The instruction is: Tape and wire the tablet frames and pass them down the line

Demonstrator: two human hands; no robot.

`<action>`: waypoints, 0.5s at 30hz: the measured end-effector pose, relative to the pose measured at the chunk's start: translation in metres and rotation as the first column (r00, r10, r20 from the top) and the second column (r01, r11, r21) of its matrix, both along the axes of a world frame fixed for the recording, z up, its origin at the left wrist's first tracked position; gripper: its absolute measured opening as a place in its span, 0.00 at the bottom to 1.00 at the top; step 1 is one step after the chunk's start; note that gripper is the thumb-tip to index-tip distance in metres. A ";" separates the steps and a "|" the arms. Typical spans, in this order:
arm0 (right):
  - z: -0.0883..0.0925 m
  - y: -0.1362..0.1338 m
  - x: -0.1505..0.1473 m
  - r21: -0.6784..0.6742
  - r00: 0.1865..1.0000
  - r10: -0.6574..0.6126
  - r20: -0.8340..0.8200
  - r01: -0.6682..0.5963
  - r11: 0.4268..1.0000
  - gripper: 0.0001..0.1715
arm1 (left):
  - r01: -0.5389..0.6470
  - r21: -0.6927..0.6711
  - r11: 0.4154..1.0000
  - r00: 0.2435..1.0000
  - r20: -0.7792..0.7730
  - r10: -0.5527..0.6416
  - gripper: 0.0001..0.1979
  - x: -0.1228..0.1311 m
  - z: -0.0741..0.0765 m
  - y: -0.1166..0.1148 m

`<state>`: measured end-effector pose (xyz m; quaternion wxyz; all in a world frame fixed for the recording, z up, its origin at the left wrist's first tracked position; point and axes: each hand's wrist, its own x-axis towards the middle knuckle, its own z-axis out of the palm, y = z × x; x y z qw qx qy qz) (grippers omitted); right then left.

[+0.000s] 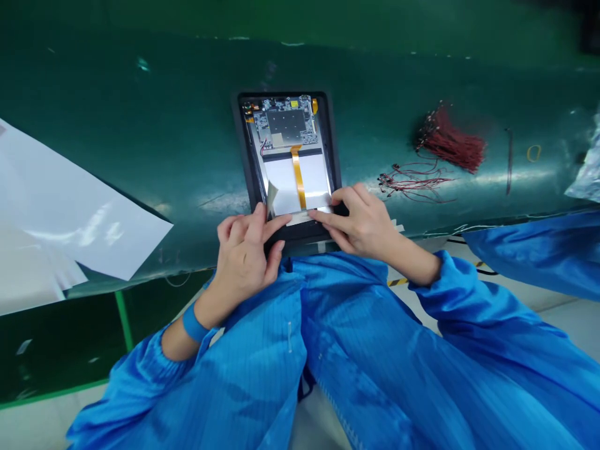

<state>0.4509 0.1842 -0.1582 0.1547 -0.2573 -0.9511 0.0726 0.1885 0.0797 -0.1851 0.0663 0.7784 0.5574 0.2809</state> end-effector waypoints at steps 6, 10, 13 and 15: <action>-0.003 0.006 0.008 -0.048 0.994 0.113 -0.006 -0.113 0.992 0.22 | 0.109 0.108 0.988 0.992 -0.070 -0.102 0.46 -0.014 -0.008 -0.003; -0.002 0.013 0.007 -0.018 0.982 0.189 0.007 -0.189 0.982 0.22 | 0.246 0.145 0.958 0.964 -0.145 -0.225 0.39 -0.031 -0.008 -0.008; -0.009 0.015 0.007 -0.052 0.978 0.203 -0.051 -0.205 0.977 0.23 | 0.242 0.103 0.965 0.964 -0.143 -0.226 0.35 -0.035 0.005 -0.007; -0.016 0.015 0.005 -0.056 0.971 0.207 -0.119 -0.214 0.975 0.22 | 0.096 0.040 0.995 0.995 -0.034 -0.095 0.38 -0.032 0.018 0.004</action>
